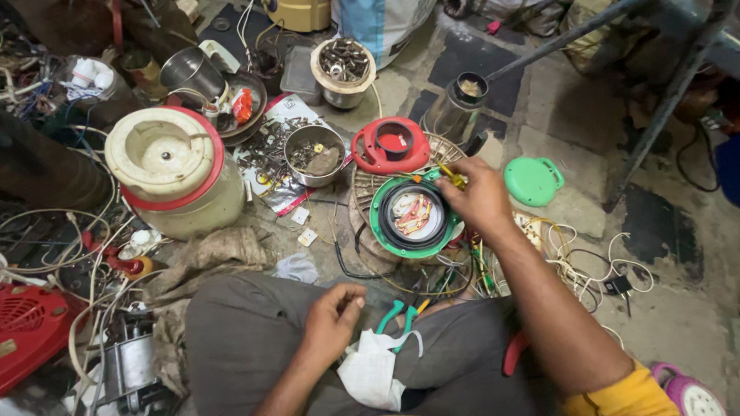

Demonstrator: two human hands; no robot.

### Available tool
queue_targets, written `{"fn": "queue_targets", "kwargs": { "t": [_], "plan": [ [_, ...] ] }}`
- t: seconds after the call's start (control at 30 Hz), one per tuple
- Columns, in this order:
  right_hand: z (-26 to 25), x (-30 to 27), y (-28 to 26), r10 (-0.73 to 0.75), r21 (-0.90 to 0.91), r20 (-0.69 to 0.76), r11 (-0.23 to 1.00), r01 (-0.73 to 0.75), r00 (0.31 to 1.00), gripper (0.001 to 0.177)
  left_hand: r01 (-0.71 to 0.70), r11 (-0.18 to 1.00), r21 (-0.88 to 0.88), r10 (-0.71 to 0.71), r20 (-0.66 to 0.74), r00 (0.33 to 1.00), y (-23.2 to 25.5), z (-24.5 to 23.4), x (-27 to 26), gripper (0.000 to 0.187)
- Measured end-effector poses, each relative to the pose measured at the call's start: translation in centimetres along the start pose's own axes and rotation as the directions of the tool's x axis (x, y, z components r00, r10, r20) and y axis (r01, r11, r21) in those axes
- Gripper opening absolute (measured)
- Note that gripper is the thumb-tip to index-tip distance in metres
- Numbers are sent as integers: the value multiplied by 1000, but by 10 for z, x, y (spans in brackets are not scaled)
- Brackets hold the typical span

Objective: The person sits on the floor and repairs an electrical component by stripping wires with pliers, twisting them together, and inserting them into a small white plastic connector. They then use a screwdriver to tighten the connector and test the connection by plugging it into a power strip.

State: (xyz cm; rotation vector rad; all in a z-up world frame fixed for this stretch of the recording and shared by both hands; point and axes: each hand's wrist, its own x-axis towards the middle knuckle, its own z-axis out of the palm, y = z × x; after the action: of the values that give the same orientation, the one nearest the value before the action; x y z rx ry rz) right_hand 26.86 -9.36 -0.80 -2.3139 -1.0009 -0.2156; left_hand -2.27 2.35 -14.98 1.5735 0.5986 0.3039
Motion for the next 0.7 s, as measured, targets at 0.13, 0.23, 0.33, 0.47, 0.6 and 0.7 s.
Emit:
{"fn": "queue_targets", "kwargs": {
  "t": [0.13,0.23,0.33,0.47,0.6,0.7],
  "plan": [
    [-19,-15,-9,60,161,-43,986,-53,997,29,-80,993,-89,80,-5,997,13,-3,8,16],
    [-19,-62,-9,157,339,110,922,-186,981,24,-266,942,203,282,-54,958,31,-33,19,16],
    [1,-145,-25,-58,506,270,858,-90,961,13,-193,774,603,372,-185,910,50,-80,45,17],
    [29,-231,-66,137,249,728,860,-446,671,40,-86,693,715,343,-222,913,60,-119,81,16],
    [28,-242,-70,-15,275,640,938,-211,768,30,10,672,741,99,-103,990,46,-102,91,23],
    [27,-235,-72,-128,285,587,957,-55,800,27,-106,576,810,42,100,994,18,-67,102,21]
  ]
}}
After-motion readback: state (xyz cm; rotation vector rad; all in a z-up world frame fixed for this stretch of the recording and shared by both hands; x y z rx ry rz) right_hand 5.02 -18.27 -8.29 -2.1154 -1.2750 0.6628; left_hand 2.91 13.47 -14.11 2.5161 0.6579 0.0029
